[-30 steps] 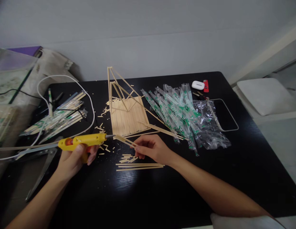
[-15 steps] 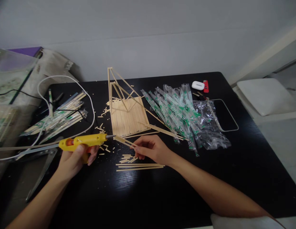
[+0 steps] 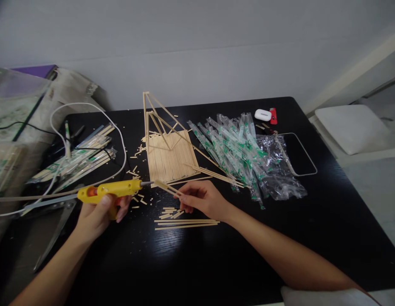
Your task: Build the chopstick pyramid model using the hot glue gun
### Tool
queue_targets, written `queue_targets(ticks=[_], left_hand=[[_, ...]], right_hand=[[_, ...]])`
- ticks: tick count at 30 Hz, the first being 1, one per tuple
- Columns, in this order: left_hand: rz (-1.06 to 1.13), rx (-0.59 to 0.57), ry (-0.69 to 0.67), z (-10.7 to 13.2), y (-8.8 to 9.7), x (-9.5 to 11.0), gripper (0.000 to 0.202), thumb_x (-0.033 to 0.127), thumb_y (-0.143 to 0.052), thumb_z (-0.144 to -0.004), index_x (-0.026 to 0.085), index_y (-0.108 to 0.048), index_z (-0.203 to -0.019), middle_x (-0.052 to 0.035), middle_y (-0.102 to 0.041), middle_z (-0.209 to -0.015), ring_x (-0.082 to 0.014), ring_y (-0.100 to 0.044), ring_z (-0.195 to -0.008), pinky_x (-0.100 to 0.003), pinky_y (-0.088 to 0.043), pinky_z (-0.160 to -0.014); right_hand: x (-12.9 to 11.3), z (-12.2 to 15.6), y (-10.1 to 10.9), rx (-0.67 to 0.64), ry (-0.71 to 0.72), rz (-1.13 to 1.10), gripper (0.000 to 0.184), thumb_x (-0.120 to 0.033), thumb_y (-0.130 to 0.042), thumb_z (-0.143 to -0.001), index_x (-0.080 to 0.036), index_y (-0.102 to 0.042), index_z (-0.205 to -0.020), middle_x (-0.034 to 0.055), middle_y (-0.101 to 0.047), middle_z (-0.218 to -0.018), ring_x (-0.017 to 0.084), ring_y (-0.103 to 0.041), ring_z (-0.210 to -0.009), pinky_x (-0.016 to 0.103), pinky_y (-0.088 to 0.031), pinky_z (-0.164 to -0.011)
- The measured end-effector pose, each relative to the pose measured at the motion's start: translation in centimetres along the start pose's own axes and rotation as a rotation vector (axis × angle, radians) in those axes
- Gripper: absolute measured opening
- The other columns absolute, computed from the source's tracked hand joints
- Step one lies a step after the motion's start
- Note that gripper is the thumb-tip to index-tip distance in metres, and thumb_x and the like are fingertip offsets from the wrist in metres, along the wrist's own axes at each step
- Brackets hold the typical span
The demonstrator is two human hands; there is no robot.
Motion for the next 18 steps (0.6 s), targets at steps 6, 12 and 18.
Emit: queue_targets(ticks=[6, 12, 18], left_hand=[[-0.017, 0.000, 0.009, -0.01, -0.04, -0.03, 0.053, 0.062, -0.060, -0.101, 0.017, -0.064, -0.072, -0.0010, -0.056, -0.055, -0.0118, -0.050, -0.043, -0.025, -0.041, -0.041], [-0.012, -0.010, -0.006, 0.03, 0.03, -0.01, 0.052, 0.061, -0.059, -0.102, 0.018, -0.064, -0.073, -0.0005, -0.056, -0.056, -0.0111, -0.050, -0.043, -0.025, -0.041, -0.042], [-0.009, -0.013, -0.010, 0.16, 0.17, -0.17, 0.050, 0.058, -0.059, -0.103, 0.018, -0.064, -0.074, -0.0007, -0.057, -0.057, -0.0112, -0.050, -0.044, -0.025, -0.041, -0.042]], right_hand=[[0.02, 0.00, 0.16, 0.015, -0.001, 0.015, 0.026, -0.040, -0.084, -0.089, -0.014, -0.079, -0.095, 0.0026, -0.074, -0.069, 0.011, -0.064, -0.056, 0.023, -0.054, -0.054], [0.02, 0.03, 0.16, 0.011, 0.005, 0.013, 0.026, -0.039, -0.084, -0.089, -0.014, -0.080, -0.096, 0.0027, -0.074, -0.070, 0.011, -0.064, -0.056, 0.023, -0.055, -0.054], [0.13, 0.05, 0.08, -0.003, 0.003, 0.020, 0.026, -0.040, -0.083, -0.090, -0.015, -0.079, -0.097, 0.0023, -0.074, -0.070, 0.011, -0.064, -0.057, 0.022, -0.055, -0.055]])
Point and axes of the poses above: each hand's wrist, its own z-axis away from the middle knuckle, its own y-axis out of the back of the hand, x = y × z, the point moved 7 cm from there along -z, towards the middle knuckle
